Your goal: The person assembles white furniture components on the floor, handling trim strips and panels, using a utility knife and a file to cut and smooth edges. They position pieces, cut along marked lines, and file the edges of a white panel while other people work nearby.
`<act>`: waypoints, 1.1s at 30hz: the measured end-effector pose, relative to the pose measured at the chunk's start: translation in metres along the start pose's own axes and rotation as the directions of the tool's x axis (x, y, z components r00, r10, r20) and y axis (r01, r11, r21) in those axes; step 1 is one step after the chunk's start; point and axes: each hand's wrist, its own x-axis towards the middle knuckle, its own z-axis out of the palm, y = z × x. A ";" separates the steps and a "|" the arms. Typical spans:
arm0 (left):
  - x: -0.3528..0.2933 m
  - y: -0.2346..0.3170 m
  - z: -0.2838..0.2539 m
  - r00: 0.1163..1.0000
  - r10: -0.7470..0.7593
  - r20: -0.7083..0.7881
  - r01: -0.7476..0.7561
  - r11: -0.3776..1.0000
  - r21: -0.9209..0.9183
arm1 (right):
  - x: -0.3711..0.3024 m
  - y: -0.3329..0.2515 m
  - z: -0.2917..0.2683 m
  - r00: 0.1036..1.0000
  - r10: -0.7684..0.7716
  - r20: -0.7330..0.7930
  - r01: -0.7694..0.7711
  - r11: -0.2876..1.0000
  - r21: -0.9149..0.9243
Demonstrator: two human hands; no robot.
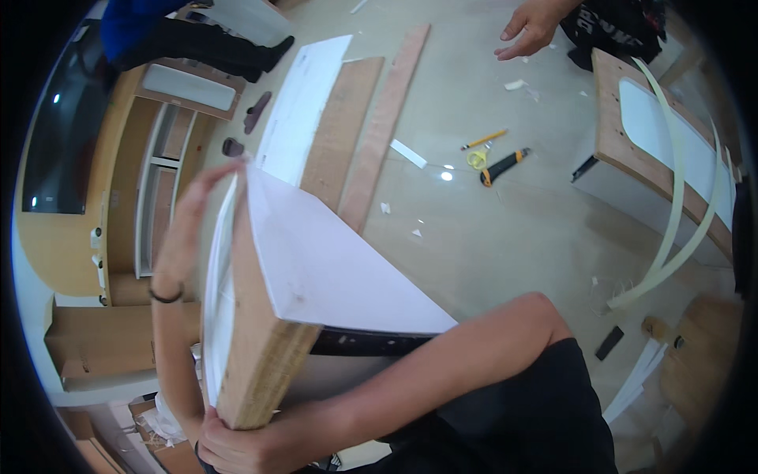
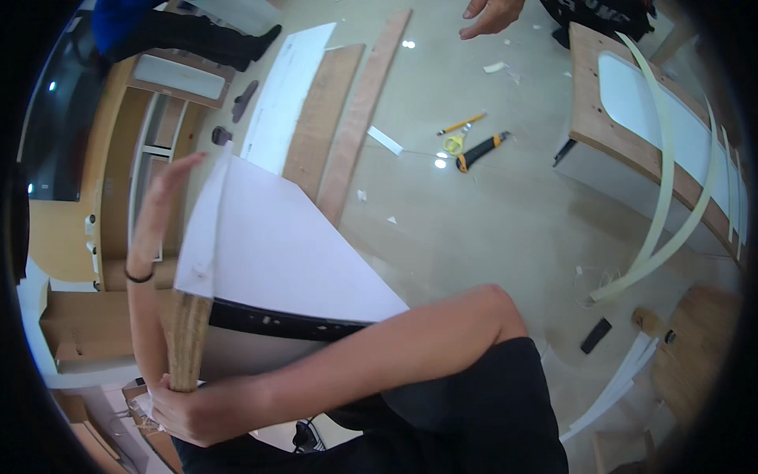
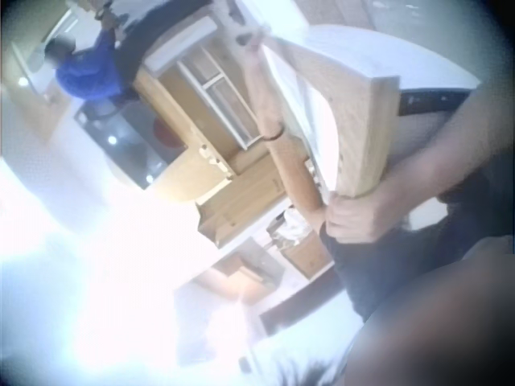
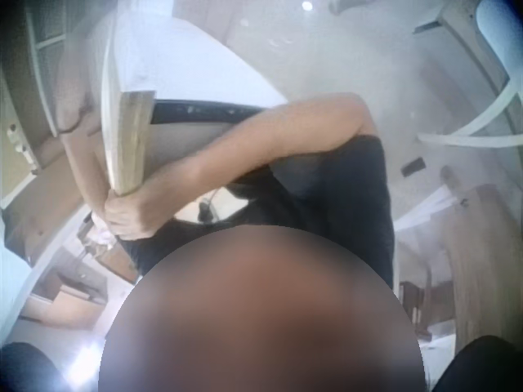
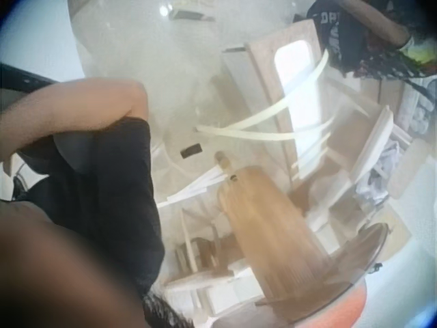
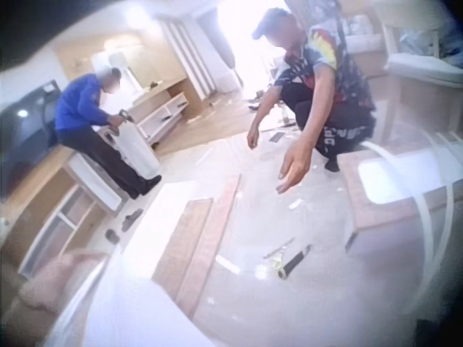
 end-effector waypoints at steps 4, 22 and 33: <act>-0.038 -0.027 -0.034 0.930 -0.161 -0.330 0.021 0.921 -0.390 | 0.016 0.014 0.011 0.998 0.018 -0.056 -0.011 0.993 0.114; -0.109 -0.110 -0.125 -0.092 0.252 -0.963 -0.062 0.964 0.258 | 0.143 0.148 0.070 0.999 0.034 -0.020 -0.029 0.977 0.209; -0.051 -0.086 -0.150 -0.059 0.039 -0.998 -0.163 0.985 0.048 | -0.128 0.153 0.007 0.413 0.825 0.386 -0.868 0.227 0.441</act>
